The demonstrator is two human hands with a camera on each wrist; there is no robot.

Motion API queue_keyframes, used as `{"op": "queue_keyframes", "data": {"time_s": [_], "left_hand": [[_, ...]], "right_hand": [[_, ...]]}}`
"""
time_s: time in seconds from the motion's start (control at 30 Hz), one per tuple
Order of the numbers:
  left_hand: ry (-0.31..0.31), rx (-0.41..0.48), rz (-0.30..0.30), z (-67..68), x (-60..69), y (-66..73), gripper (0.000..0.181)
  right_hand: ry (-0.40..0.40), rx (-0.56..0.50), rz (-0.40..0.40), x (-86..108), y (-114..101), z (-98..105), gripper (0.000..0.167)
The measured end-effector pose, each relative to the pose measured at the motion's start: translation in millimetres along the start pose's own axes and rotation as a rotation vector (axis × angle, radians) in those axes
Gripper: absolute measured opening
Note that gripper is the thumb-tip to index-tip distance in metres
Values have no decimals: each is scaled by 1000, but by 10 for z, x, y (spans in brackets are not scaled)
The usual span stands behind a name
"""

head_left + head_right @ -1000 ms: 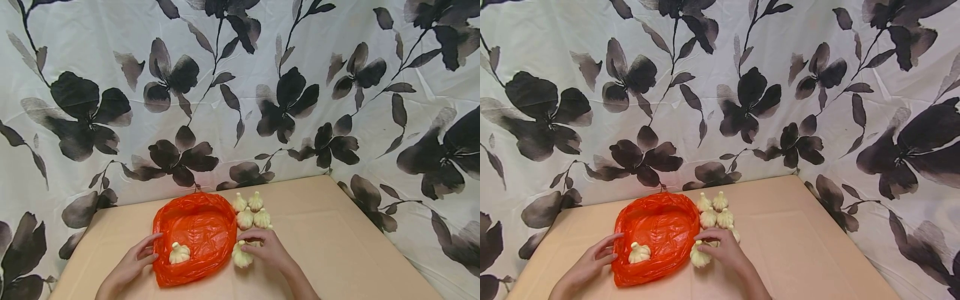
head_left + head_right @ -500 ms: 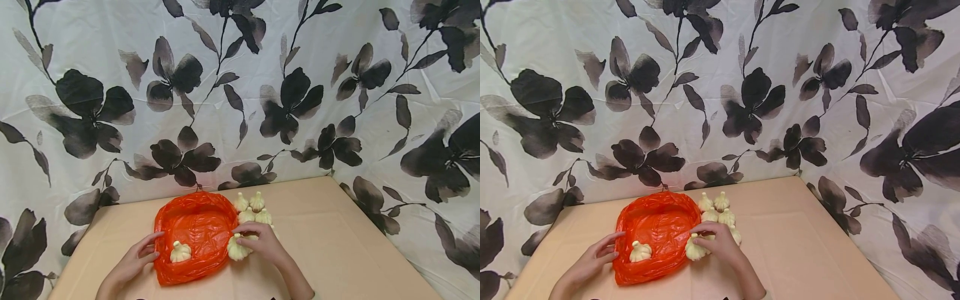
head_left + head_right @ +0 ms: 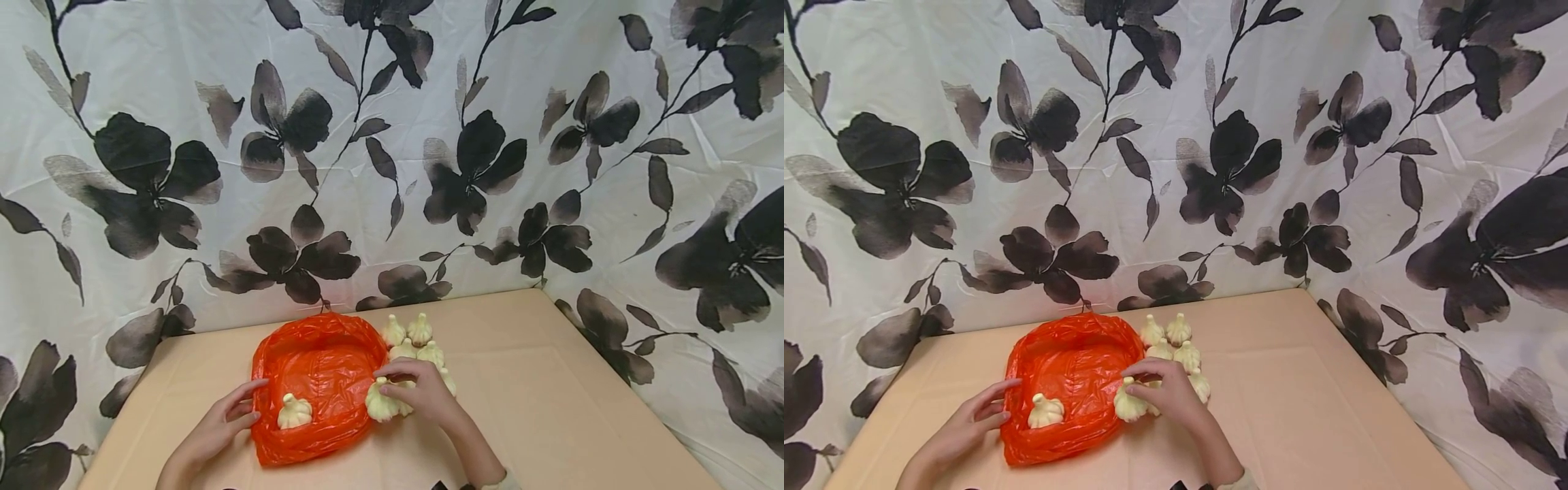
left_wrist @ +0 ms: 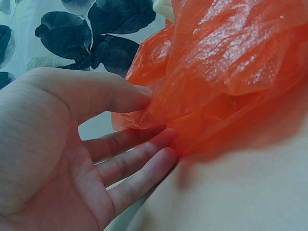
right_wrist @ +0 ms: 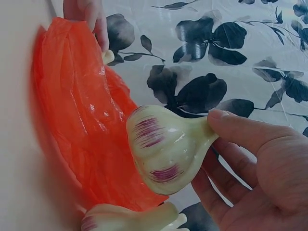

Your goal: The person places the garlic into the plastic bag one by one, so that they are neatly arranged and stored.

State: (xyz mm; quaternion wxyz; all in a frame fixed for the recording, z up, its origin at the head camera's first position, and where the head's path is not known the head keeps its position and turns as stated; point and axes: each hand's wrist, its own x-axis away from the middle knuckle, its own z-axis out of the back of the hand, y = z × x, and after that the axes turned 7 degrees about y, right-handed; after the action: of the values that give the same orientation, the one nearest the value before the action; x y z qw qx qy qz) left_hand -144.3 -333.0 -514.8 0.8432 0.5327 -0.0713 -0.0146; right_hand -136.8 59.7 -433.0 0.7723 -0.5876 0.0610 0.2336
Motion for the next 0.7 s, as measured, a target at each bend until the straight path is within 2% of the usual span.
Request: {"op": "queue_keyframes", "data": {"time_s": [0.23, 0.37, 0.7], "left_hand": [[-22, -2, -36, 12, 12, 10, 62], [-21, 5, -34, 14, 18, 25, 62], [-34, 0, -39, 14, 22, 33, 63]], "right_hand": [[-12, -3, -12, -55, -46, -41, 20], [-18, -23, -24, -106, -55, -79, 22], [-21, -31, -39, -213, 204, -217, 24]]}}
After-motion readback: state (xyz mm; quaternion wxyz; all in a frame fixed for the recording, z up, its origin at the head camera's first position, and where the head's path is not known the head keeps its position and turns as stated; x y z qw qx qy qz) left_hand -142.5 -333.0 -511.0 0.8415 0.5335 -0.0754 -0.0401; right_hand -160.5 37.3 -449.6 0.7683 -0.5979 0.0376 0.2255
